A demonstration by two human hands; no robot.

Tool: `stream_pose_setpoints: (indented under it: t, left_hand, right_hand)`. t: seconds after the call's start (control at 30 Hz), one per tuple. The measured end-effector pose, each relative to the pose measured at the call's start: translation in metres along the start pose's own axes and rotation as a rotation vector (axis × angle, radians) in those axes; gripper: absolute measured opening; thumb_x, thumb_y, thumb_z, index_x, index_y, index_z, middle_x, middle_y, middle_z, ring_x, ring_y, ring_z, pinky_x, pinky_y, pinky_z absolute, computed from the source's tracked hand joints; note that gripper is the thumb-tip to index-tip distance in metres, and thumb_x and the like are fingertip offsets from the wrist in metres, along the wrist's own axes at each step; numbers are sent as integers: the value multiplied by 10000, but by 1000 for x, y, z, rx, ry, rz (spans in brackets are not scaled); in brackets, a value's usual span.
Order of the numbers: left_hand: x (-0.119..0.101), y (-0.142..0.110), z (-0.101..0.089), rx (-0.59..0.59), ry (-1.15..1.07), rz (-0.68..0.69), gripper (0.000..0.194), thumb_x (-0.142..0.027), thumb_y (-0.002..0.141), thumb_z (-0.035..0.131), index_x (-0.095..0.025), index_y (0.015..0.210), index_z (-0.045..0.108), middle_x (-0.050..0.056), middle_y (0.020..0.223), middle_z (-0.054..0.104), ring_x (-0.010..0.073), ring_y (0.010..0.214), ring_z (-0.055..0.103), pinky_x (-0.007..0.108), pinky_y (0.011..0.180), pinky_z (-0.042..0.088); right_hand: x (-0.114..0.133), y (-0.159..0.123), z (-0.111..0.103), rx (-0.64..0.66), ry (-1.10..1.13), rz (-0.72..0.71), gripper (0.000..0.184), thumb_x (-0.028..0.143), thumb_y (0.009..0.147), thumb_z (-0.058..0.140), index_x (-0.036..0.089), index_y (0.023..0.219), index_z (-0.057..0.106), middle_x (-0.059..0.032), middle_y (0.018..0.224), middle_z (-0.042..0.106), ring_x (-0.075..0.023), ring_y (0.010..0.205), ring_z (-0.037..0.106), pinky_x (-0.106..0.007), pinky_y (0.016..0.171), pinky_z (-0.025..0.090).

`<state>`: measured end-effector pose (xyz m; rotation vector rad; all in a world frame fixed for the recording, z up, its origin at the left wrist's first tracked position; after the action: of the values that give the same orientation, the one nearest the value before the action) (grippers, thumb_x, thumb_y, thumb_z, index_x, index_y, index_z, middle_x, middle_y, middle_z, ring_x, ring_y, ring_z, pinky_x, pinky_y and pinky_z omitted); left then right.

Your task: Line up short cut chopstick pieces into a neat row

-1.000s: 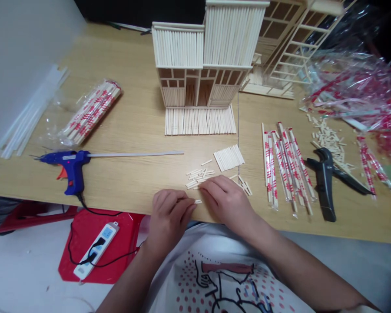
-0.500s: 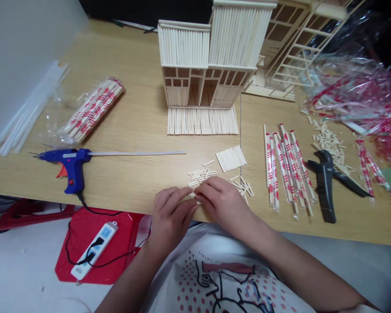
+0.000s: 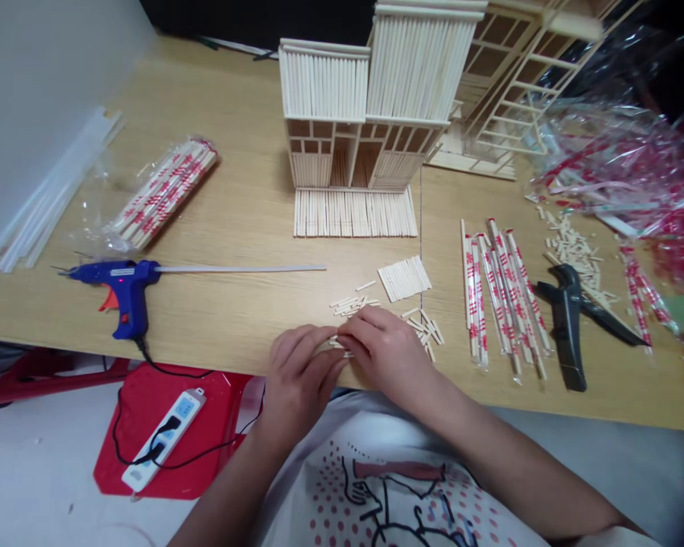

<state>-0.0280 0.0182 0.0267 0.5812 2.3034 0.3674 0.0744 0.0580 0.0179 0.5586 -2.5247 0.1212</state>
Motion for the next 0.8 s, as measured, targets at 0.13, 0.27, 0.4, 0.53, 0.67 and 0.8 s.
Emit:
stream_pose_setpoints:
  t: [0.13,0.27,0.4,0.53,0.67,0.8]
  left_hand:
    - [-1,2,1,25,-40,11,115,-140,869,702,-211,958,683,49,1059,747,214,1009,657,431,954,487]
    - [-2,2,0,17,-39,19,119,-129,864,705,-207,951,680,40,1017,756,205,980,669,434,959,483]
    - [-2,1,0,9,-37,25,128,-127,860,711,-203,959,681,44,1031,757,209,996,668,435,960,487]
    - [-1,2,2,16,-35,21,135,-129,862,708,-208,968,679,42,1052,753,207,1015,664,435,976,480]
    - [-1,2,2,18,-27,18,149,-140,873,698,-209,1001,669,42,1048,750,201,1010,662,435,984,475]
    - [-3,3,2,26,-29,26,161,-147,880,688,-209,1025,652,57,1092,740,209,1045,652,432,988,478]
  right_hand:
    - [-8,-5,-8,-5,174,28,132,133,918,631,174,878,751,-48,817,679,-169,771,629,-273,712,488]
    - [-23,-9,-28,-149,83,61,128,165,932,625,167,915,752,-61,847,691,-186,799,641,-299,742,504]
    - [-31,-9,-31,-174,6,80,127,174,931,630,148,937,754,-77,858,689,-204,808,648,-314,739,509]
    - [-32,-7,-28,-149,-17,97,125,181,930,634,153,966,750,-81,879,691,-210,822,654,-320,755,512]
    - [-32,-5,-23,-88,-18,129,100,178,920,649,155,936,745,-82,887,689,-211,825,655,-321,758,512]
    - [-25,-5,-19,-84,17,109,89,161,915,649,145,913,736,-81,876,685,-212,816,655,-324,747,514]
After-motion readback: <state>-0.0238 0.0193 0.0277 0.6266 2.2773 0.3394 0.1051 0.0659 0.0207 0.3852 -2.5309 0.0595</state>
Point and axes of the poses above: each hand's wrist, its own y-axis towards the middle knuckle, its own z-axis out of the palm, x = y × z, the point moved 10 cm from there along y, towards the middle knuckle
